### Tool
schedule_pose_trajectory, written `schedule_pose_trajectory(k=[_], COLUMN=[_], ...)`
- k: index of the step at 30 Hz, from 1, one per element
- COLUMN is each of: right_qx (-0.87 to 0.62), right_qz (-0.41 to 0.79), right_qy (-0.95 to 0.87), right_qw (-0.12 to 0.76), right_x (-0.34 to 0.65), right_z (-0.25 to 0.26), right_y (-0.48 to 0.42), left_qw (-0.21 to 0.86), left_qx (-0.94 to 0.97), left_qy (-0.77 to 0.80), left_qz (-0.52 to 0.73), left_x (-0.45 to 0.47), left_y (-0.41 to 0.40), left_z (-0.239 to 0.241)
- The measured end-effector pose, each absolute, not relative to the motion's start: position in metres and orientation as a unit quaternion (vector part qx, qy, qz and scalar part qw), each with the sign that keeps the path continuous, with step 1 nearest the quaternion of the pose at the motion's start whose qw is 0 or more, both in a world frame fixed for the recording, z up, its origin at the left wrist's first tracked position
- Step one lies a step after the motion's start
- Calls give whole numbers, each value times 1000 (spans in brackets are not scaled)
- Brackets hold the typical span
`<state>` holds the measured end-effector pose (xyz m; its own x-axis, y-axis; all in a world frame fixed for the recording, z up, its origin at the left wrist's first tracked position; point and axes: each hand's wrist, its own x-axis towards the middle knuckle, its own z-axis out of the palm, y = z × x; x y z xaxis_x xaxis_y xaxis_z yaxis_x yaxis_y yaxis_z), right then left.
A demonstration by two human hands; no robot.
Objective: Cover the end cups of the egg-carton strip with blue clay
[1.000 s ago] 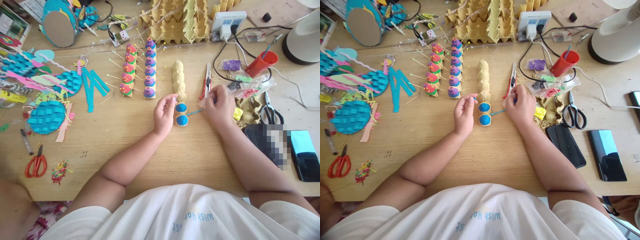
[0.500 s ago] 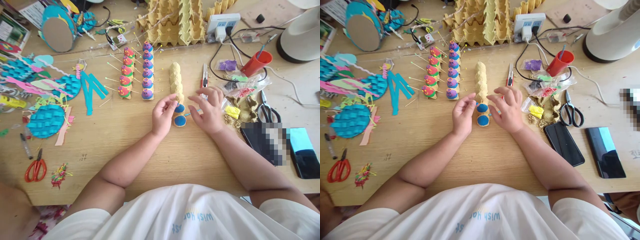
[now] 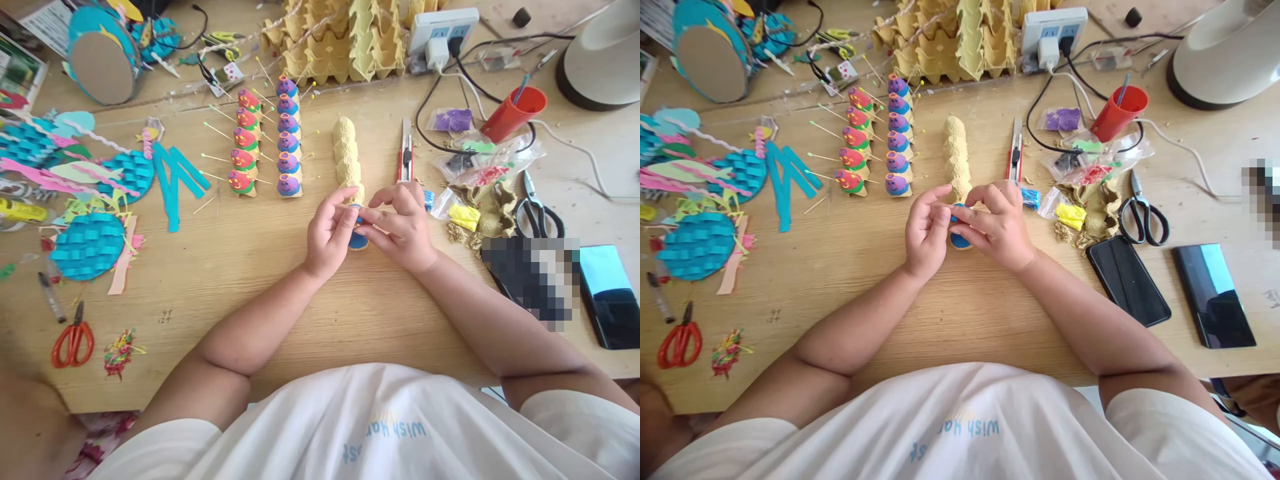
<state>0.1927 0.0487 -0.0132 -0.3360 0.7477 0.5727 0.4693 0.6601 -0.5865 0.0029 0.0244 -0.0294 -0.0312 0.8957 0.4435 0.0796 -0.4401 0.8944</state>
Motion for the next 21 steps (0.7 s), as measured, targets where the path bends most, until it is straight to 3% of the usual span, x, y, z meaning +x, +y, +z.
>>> schedule_pose_trajectory(k=[6,14,21], right_qx=[-393,-397,-431], right_qz=[166,269,264], right_qy=[-779,-713,-671], right_qw=[460,511,542], right_x=[189,189,194], right_z=[-4,6,21], right_y=[45,44,51], left_qw=[343,310,302], left_qx=[586,512,491], left_qy=[416,444,466], left_qz=[605,666,671], left_x=[5,4,1], left_y=[23,34,40], left_z=[-27,-30,-34])
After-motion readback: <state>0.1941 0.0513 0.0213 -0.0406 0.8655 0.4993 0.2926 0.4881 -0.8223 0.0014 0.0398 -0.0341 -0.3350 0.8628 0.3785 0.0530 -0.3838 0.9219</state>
